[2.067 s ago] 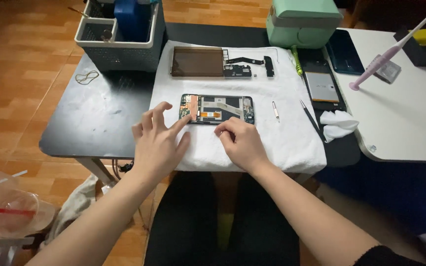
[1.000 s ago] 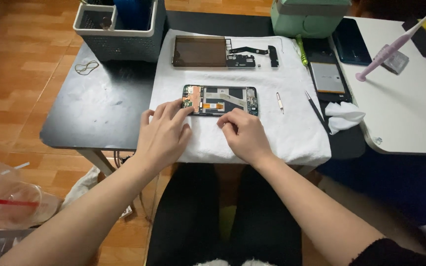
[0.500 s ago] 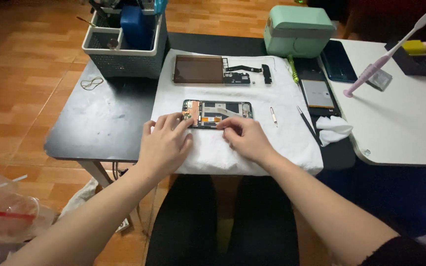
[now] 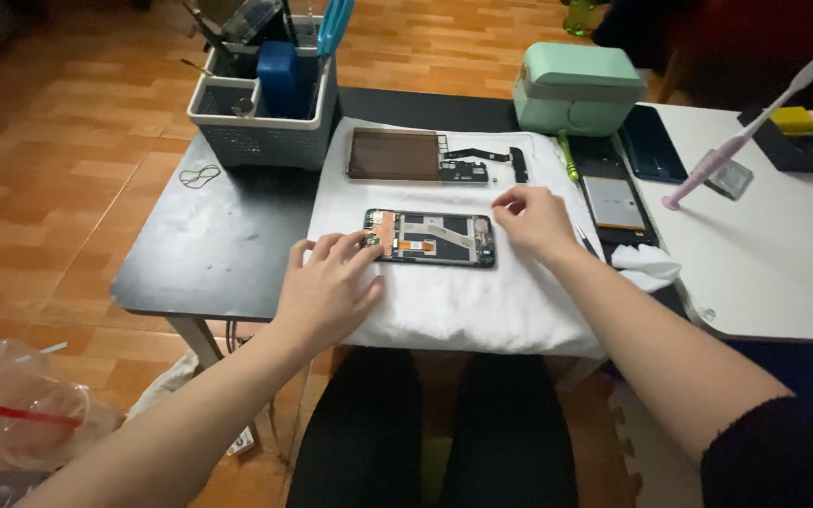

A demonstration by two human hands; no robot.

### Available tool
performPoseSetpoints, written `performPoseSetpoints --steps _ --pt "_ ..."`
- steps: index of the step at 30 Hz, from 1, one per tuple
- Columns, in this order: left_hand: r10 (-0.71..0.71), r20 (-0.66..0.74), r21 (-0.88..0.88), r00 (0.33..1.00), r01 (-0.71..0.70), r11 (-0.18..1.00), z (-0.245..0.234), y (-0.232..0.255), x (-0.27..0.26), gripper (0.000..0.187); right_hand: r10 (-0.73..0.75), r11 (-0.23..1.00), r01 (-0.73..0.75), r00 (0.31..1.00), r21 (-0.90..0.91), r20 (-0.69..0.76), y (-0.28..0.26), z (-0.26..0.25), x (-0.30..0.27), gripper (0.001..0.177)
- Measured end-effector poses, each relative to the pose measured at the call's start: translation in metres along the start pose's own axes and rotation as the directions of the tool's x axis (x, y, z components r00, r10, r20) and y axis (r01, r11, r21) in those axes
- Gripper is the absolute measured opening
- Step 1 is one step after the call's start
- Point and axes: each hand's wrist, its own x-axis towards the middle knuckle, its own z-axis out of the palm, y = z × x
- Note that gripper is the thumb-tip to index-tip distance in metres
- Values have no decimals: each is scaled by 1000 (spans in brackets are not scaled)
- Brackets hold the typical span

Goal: Disassembling a smartphone to remove internal components like the battery and motherboard on a white towel.

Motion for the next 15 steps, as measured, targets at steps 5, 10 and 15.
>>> performPoseSetpoints --steps 5,10,15 --pt "1 -13 -17 1000 -1 1000 7 -5 1 41 47 995 -49 999 -91 -26 6 2 33 24" --pt "-75 67 -63 995 79 995 -1 -12 23 37 53 988 -60 997 -145 -47 -4 2 55 22" --pt "-174 -22 -241 984 164 956 23 -22 43 46 -10 945 14 1000 -326 14 -2 2 79 22"
